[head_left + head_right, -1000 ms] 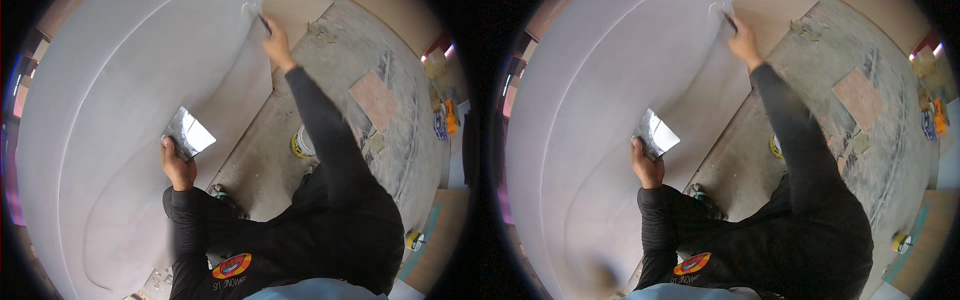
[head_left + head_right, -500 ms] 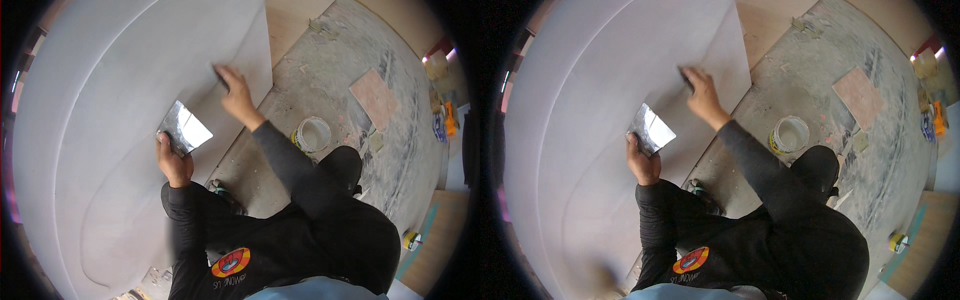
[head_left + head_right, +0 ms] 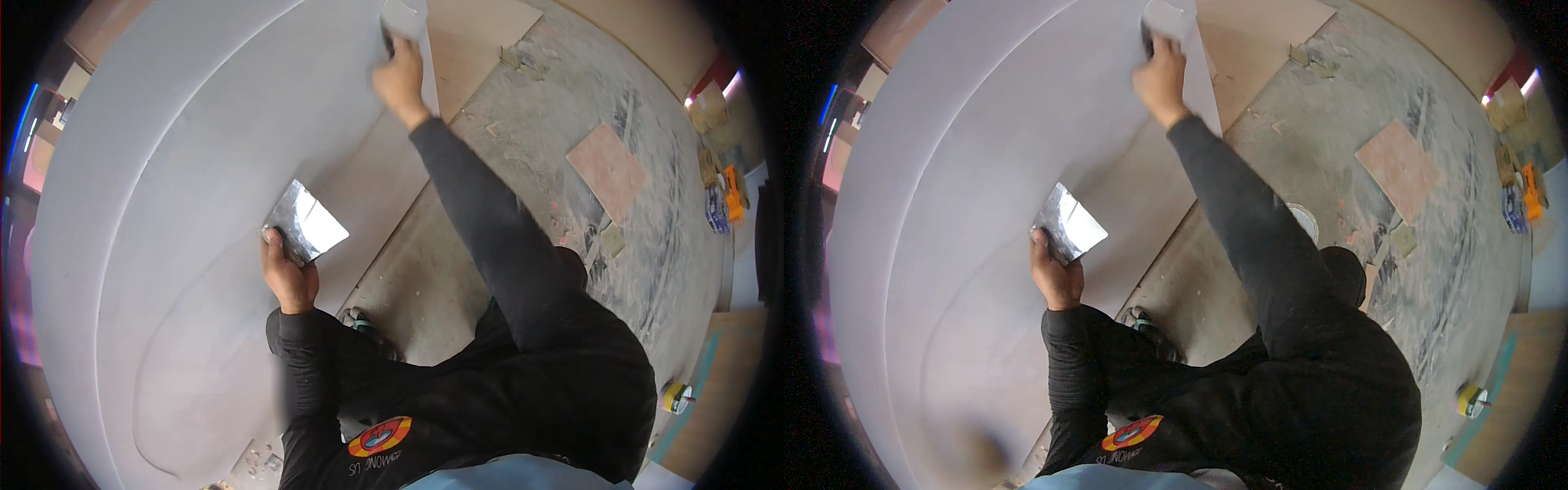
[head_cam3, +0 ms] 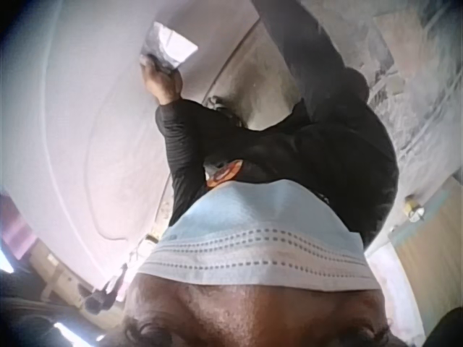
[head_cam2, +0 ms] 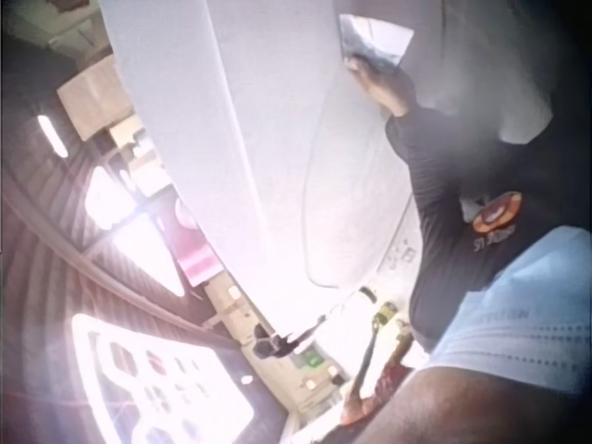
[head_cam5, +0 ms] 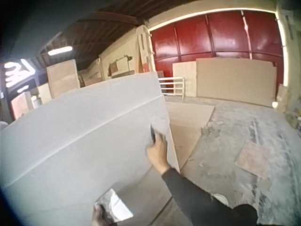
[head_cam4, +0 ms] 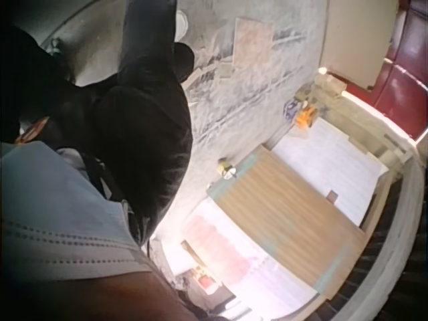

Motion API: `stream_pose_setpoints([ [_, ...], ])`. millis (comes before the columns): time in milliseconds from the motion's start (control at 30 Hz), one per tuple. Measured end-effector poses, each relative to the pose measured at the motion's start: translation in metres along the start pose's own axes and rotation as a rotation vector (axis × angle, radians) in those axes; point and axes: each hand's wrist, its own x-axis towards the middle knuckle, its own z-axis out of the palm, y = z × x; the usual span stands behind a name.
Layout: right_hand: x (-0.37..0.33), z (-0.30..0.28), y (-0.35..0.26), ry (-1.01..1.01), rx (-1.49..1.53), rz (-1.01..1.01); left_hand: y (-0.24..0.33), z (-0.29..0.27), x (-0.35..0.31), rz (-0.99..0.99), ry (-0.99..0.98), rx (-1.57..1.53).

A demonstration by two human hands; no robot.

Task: Applying and smoothing putty on a large curved white furniture panel using metal putty scrapers.

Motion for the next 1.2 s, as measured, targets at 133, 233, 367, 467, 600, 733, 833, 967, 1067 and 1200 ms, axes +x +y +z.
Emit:
stream_pose_setpoints([
  [133, -0.041, -0.041, 0.008, -0.316, 0.166, 0.159, 0.003, -0.008, -0.001, 0.006, 0.015, -0.001],
  [233, 0.053, -0.057, 0.064, -0.363, 0.101, 0.779, -0.006, -0.004, 0.002, -0.021, -0.023, -0.011],
  [367, 0.119, -0.049, 0.049, -0.396, 0.463, 0.905, -0.002, 0.003, 0.002, -0.046, -0.024, -0.075],
  [467, 0.118, -0.034, 0.008, -0.444, 0.261, 0.789, 0.001, 0.003, 0.000, -0.034, -0.025, -0.068],
  [600, 0.008, -0.029, -0.042, -0.281, 0.048, 0.076, 0.001, 0.003, 0.001, -0.030, -0.047, -0.076],
  [733, -0.017, -0.054, -0.050, -0.558, 0.225, 0.302, 0.000, -0.014, 0.007, -0.033, -0.029, -0.017],
  [833, 0.062, -0.043, -0.009, -0.230, -0.064, 0.147, -0.002, -0.005, 0.009, -0.062, -0.054, -0.005],
  [967, 0.130, -0.011, -0.008, -0.060, -0.308, 0.145, -0.002, 0.003, 0.007, -0.076, -0.075, -0.003],
  [1067, 0.104, 0.024, -0.040, 0.008, -0.212, 0.006, 0.002, 0.004, 0.005, -0.069, -0.079, -0.009],
  [1200, 0.070, -0.002, -0.069, -0.177, 0.237, -0.151, 0.015, -0.011, 0.003, -0.062, -0.044, 0.024],
])
